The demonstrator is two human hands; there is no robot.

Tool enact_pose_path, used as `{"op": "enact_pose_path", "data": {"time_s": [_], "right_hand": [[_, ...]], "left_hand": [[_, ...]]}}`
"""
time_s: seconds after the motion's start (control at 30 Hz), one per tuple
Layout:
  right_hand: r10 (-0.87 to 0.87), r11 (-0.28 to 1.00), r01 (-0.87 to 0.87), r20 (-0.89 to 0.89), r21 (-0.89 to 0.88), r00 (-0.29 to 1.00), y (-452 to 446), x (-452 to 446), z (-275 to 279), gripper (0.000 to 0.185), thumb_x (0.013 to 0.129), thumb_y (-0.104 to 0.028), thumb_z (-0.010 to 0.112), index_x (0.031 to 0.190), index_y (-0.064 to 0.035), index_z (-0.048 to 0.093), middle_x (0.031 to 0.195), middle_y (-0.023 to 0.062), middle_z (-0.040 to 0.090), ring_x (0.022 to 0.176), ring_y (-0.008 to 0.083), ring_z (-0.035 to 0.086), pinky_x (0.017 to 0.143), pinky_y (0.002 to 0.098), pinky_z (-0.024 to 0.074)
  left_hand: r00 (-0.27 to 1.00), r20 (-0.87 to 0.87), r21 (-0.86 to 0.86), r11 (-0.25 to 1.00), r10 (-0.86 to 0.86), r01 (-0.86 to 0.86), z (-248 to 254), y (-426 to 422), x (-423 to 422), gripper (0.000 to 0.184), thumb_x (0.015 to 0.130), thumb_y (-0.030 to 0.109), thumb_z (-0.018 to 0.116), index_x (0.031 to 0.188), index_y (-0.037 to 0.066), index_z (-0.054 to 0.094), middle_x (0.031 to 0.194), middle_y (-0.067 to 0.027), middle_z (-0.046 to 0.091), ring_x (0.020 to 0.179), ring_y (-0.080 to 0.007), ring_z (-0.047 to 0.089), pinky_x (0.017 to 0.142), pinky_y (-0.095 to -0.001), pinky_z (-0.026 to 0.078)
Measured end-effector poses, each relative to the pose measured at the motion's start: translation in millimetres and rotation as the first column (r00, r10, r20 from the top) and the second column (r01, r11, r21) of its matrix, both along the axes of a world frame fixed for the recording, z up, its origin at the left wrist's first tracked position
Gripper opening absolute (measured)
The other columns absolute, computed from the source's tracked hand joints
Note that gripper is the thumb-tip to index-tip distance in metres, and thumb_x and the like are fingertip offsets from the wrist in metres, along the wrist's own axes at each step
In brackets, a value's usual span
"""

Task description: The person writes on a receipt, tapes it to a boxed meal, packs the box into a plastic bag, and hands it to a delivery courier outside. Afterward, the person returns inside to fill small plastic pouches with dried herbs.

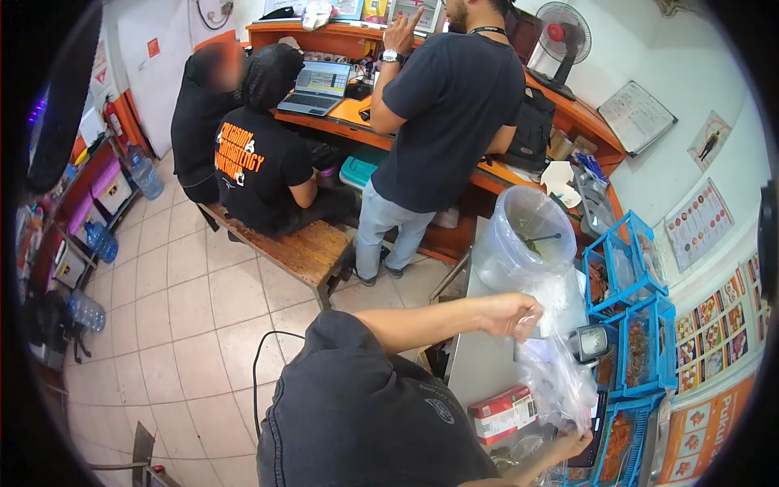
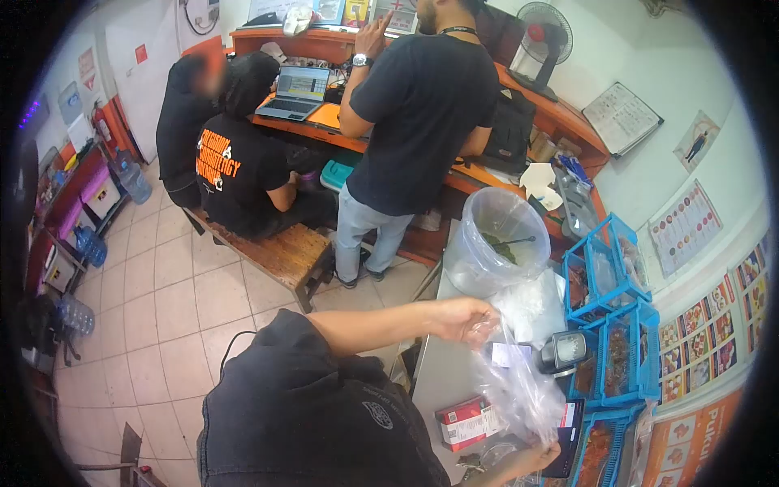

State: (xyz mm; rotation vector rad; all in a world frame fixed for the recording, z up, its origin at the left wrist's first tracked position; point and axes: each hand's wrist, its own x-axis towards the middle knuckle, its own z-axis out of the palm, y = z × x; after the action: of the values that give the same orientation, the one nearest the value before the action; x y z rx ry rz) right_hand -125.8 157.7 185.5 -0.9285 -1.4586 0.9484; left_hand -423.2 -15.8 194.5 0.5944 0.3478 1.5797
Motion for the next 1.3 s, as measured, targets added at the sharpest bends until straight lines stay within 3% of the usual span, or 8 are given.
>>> {"op": "enact_pose_path", "data": {"time_s": [0.27,0.5,0.67,0.73,0.97,1.0,1.17,1.3], "right_hand": [[0.127,0.796,-0.485,-0.684,-0.362,0.719,22.1,28.8,18.7,0.029,0.093,-0.023,0.048,0.105,0.0022,0.056,0.091,0.0115,0.062,0.080,0.0177,0.062,0.066,0.0263,0.0536],[0.824,0.526,-0.673,0.118,-0.519,0.554,39.4,84.7,-16.0,0.024,0.085,-0.022,0.063,0.094,-0.0034,0.051,0.100,0.0062,0.059,0.084,0.0171,0.056,0.069,0.0301,0.0480],[0.297,0.641,-0.698,-0.735,-0.319,0.609,0.1,21.9,29.5,0.032,0.092,-0.037,0.053,0.092,-0.0060,0.056,0.065,0.0041,0.055,0.054,0.0134,0.051,0.049,0.0290,0.0402],[0.613,0.159,-0.981,-0.767,-0.114,0.188,15.3,18.1,13.8,0.033,0.094,-0.038,0.049,0.094,-0.0070,0.060,0.056,0.0023,0.051,0.043,0.0116,0.046,0.038,0.0245,0.0334],[0.689,0.572,-0.671,-0.167,-0.472,0.705,9.5,-32.9,14.4,0.051,0.091,-0.051,0.048,0.086,-0.0023,0.063,0.066,0.0042,0.060,0.050,0.0096,0.052,0.041,0.0227,0.0381],[0.655,0.558,-0.676,-0.245,-0.482,0.715,17.1,-33.0,18.3,0.052,0.088,-0.052,0.052,0.084,-0.0019,0.063,0.071,0.0029,0.061,0.057,0.0106,0.054,0.048,0.0242,0.0424],[0.814,0.580,-0.697,0.322,-0.422,0.483,37.9,-32.8,47.5,0.029,0.082,-0.028,0.067,0.094,-0.0014,0.066,0.087,0.0023,0.065,0.081,0.0102,0.058,0.074,0.0251,0.0439],[0.732,0.541,-0.816,-0.363,-0.205,0.577,32.0,-39.9,45.6,0.052,0.085,-0.033,0.064,0.125,-0.0031,0.049,0.122,0.0047,0.054,0.101,0.0118,0.052,0.083,0.0289,0.0424]], "left_hand": [[0.311,-0.942,-0.049,0.968,-0.127,0.246,-8.1,-27.4,15.7,0.016,0.089,0.023,0.058,0.084,0.008,0.059,0.073,0.0061,0.054,0.061,-0.0057,0.048,0.052,-0.0198,0.036],[0.917,-0.206,-0.106,0.924,0.340,-0.367,31.0,-28.0,2.6,0.027,0.095,0.031,0.050,0.079,0.010,0.055,0.070,0.0039,0.052,0.058,-0.0081,0.046,0.051,-0.0220,0.037],[0.940,-0.327,-0.359,0.933,-0.101,-0.024,-30.7,-23.3,-30.9,0.027,0.095,0.032,0.050,0.083,0.008,0.054,0.071,0.0029,0.049,0.066,-0.0101,0.047,0.060,-0.0237,0.041],[0.701,-0.664,-0.111,0.893,0.259,-0.436,-58.8,-8.7,-18.5,0.029,0.091,0.031,0.056,0.100,0.003,0.054,0.087,-0.0026,0.054,0.080,-0.0139,0.052,0.075,-0.0279,0.043],[-0.069,-0.968,0.241,0.971,0.241,0.016,-17.3,27.6,46.8,0.073,0.077,0.028,0.071,0.133,-0.005,0.038,0.126,-0.0196,0.051,0.113,-0.0241,0.051,0.099,-0.0356,0.038],[0.243,-0.969,0.038,0.998,0.048,-0.045,-3.2,24.0,43.9,0.072,0.075,0.031,0.074,0.129,-0.005,0.043,0.123,-0.0197,0.053,0.113,-0.0262,0.052,0.099,-0.0350,0.038],[0.021,-0.953,0.283,0.913,0.303,-0.294,1.6,31.5,21.2,0.055,0.069,0.024,0.079,0.115,0.003,0.055,0.114,-0.0080,0.058,0.104,-0.0202,0.055,0.092,-0.0312,0.041],[0.508,-0.825,0.024,0.913,0.248,-0.407,-0.6,38.5,26.1,0.047,0.077,0.021,0.072,0.117,0.002,0.054,0.104,-0.0079,0.062,0.095,-0.0169,0.057,0.084,-0.0293,0.044]]}}
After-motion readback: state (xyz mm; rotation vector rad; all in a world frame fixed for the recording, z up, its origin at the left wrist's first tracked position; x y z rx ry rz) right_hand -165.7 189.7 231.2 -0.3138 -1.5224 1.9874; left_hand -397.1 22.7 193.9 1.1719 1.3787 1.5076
